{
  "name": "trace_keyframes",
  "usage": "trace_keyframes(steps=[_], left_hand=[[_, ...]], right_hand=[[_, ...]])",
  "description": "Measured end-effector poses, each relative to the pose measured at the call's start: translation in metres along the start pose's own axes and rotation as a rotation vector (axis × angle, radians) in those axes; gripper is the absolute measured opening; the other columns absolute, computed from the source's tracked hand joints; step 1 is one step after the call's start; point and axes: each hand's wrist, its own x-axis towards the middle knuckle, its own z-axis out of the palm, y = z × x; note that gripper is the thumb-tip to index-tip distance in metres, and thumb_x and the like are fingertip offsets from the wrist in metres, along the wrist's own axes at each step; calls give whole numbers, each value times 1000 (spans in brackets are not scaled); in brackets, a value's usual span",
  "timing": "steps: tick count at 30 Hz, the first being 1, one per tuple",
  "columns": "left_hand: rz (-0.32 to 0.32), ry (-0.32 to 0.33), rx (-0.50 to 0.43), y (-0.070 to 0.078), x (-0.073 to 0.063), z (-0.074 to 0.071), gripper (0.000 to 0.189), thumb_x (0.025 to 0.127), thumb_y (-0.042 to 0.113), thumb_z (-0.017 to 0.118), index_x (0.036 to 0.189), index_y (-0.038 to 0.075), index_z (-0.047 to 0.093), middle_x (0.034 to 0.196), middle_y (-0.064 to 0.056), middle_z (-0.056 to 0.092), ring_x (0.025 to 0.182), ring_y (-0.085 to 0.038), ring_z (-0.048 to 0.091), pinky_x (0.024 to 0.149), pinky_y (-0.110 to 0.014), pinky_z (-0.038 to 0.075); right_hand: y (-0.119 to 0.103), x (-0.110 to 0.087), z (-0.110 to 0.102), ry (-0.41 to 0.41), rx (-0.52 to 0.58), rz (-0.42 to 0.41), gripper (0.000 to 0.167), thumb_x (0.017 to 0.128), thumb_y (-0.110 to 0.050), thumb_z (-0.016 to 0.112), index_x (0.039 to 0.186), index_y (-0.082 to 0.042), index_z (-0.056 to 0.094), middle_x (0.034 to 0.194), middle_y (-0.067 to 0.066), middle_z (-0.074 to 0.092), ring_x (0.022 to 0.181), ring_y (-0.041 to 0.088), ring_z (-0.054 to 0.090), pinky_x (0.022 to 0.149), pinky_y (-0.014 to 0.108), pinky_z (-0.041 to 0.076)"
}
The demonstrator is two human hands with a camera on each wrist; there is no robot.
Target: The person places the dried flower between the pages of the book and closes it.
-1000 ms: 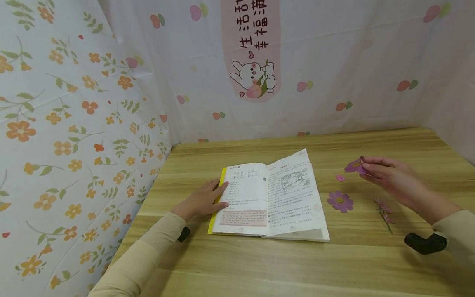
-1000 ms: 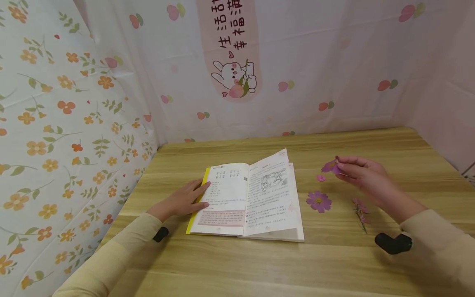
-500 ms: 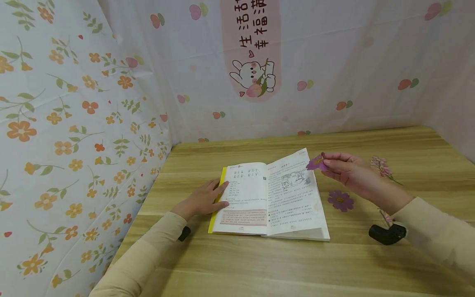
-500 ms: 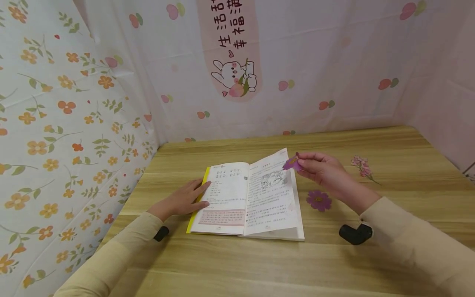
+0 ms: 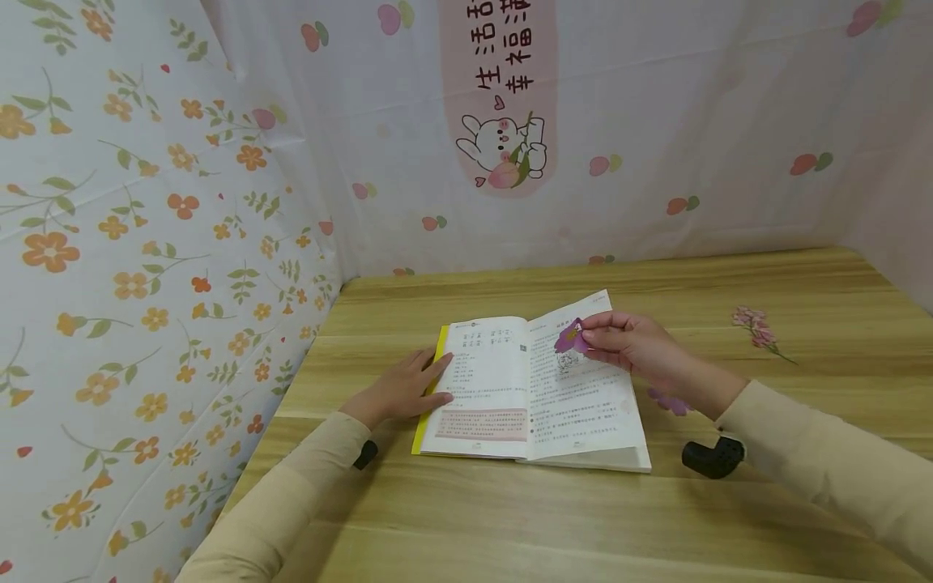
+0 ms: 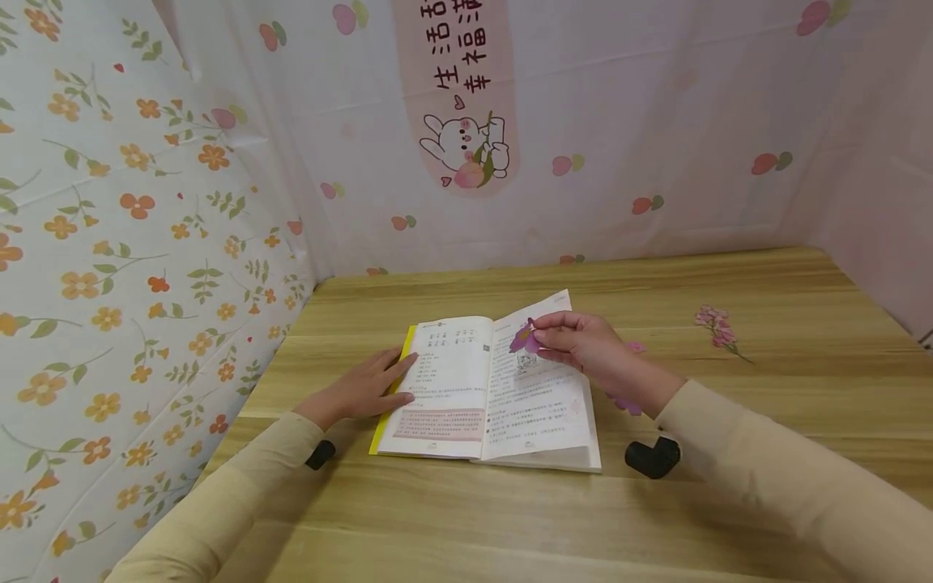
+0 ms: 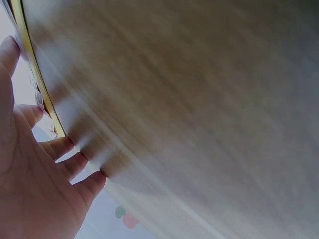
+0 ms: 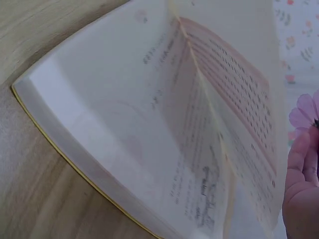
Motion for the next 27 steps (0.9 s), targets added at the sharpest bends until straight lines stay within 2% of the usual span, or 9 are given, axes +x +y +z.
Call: trace_keyframes(steps=[5, 13, 21, 27], left_hand=[[-10, -11, 10, 1, 0, -1, 77, 98, 58, 44, 157, 16, 19, 156, -21, 20, 142, -37, 23, 111, -48, 26], [-7, -19, 5, 1, 0, -3, 76, 98, 57, 43, 157, 15, 19, 156, -22, 20, 142, -38, 23, 111, -48, 26], [4, -6, 2, 1, -1, -2, 76, 98, 57, 44, 157, 14, 20, 156, -23, 21, 141, -38, 24, 110, -49, 28], [25, 5, -22, -1, 0, -1, 75, 99, 54, 44, 156, 12, 20, 155, -24, 20, 141, -39, 23, 110, -50, 27]], right_hand=[[13, 5, 4, 0, -63, 50, 14, 95, -6, 63, 109, -2, 63, 101, 3, 67, 92, 14, 67, 88, 31, 51], [38, 18, 8, -50, -10, 98, 10, 94, 0, 62, 102, -3, 67, 99, 4, 68, 88, 12, 66, 85, 30, 53], [59, 24, 10, -100, -63, 101, 11, 93, 3, 60, 102, 0, 65, 99, 4, 68, 89, 11, 66, 81, 27, 53], [61, 22, 13, -103, -112, 91, 12, 92, 1, 63, 103, 2, 65, 102, 5, 67, 88, 11, 64, 79, 26, 53]])
